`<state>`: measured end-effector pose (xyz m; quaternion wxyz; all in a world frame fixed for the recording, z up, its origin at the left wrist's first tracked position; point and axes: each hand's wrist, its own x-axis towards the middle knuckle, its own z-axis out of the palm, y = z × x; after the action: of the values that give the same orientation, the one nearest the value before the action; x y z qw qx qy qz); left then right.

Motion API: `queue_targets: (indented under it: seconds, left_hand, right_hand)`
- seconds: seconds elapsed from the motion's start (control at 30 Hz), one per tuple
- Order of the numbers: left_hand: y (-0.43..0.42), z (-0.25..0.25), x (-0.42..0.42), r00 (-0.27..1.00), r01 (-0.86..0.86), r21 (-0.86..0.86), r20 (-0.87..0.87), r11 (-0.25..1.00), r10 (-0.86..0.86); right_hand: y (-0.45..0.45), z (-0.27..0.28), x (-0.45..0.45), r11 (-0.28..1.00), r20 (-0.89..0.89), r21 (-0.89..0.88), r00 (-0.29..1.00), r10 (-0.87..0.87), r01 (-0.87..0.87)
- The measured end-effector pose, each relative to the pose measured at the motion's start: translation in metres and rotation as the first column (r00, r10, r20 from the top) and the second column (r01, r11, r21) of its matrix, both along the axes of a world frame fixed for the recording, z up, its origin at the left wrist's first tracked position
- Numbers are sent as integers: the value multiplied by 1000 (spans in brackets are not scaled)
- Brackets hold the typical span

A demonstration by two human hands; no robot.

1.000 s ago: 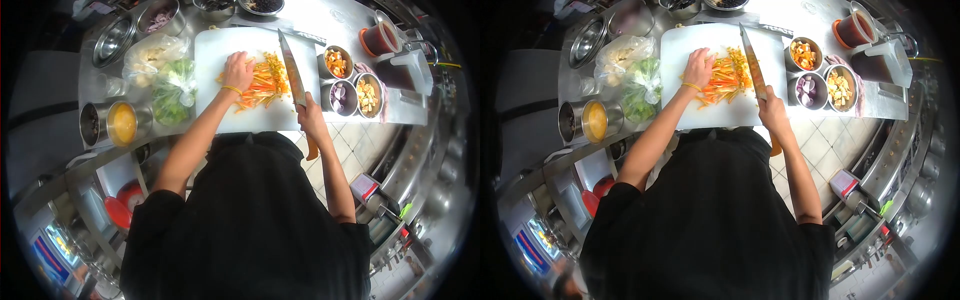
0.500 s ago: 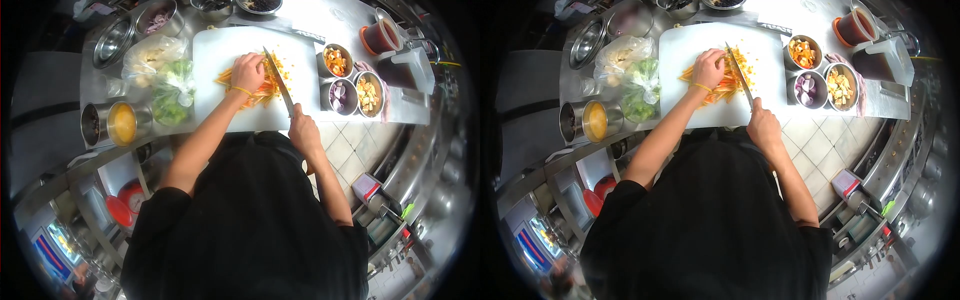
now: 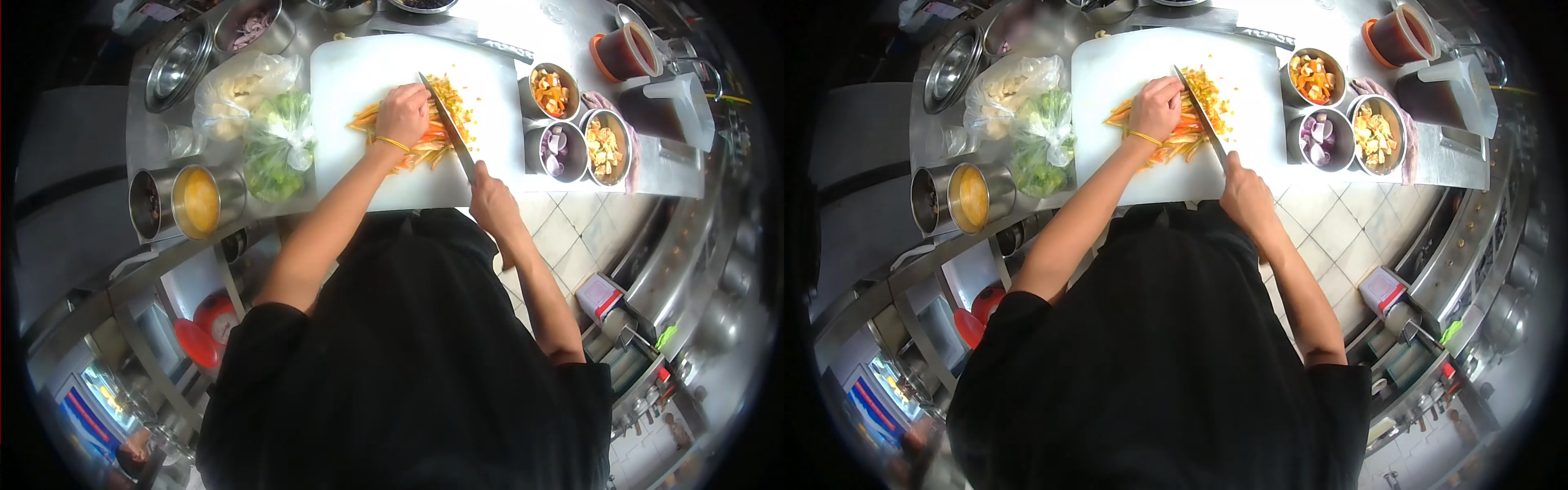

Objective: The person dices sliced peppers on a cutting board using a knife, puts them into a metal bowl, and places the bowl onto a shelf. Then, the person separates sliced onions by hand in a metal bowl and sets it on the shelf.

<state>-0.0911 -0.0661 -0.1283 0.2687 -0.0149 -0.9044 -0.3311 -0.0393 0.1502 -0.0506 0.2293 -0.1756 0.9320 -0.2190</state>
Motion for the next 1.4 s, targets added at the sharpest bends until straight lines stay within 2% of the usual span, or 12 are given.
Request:
queue_targets:
  seconds: [0.17,0.23,0.27,0.43,0.63,0.77,0.87,0.97,1.1,1.27,1.37,1.4]
  left_hand:
    - [-1,7,-1,998,18,33,51,999,-20]
    - [-1,14,4,992,-39,268,128,963,4]
    - [-1,16,5,991,-47,271,132,961,11]
    - [1,8,2,1000,-16,88,28,996,13]
    - [3,6,0,999,-20,-21,29,1000,21]
    - [5,4,0,999,-40,3,-2,999,40]
    - [5,2,0,998,-63,7,-25,998,63]
    - [6,1,1,998,-69,3,3,998,69]
    - [7,0,1,996,-88,29,29,996,87]
    - [5,-1,1,997,-82,36,-11,996,83]
    - [4,-2,3,996,-81,27,-22,996,81]
    - [6,-1,0,996,-74,38,-42,997,76]
  right_hand:
    - [-9,-3,-20,999,-18,43,1000,24,-23]
    - [-9,12,-14,999,-6,34,1000,-18,19]
    - [-10,22,-11,999,-1,37,1000,-11,12]
    - [-18,41,1,994,4,112,1000,-6,6]
    - [-17,59,7,983,91,180,996,10,-26]
    - [-11,46,15,985,89,170,996,26,-40]
    - [-35,-18,-10,994,19,107,1000,-3,1]
    - [-47,-15,-30,997,-70,73,997,19,-14]
    - [-33,51,-7,986,35,164,999,28,-33]
    - [-45,-21,-8,991,-23,130,1000,-1,4]
    - [-53,-23,-29,997,-81,73,997,11,-5]
    - [-51,-8,-32,990,-41,140,999,31,-25]
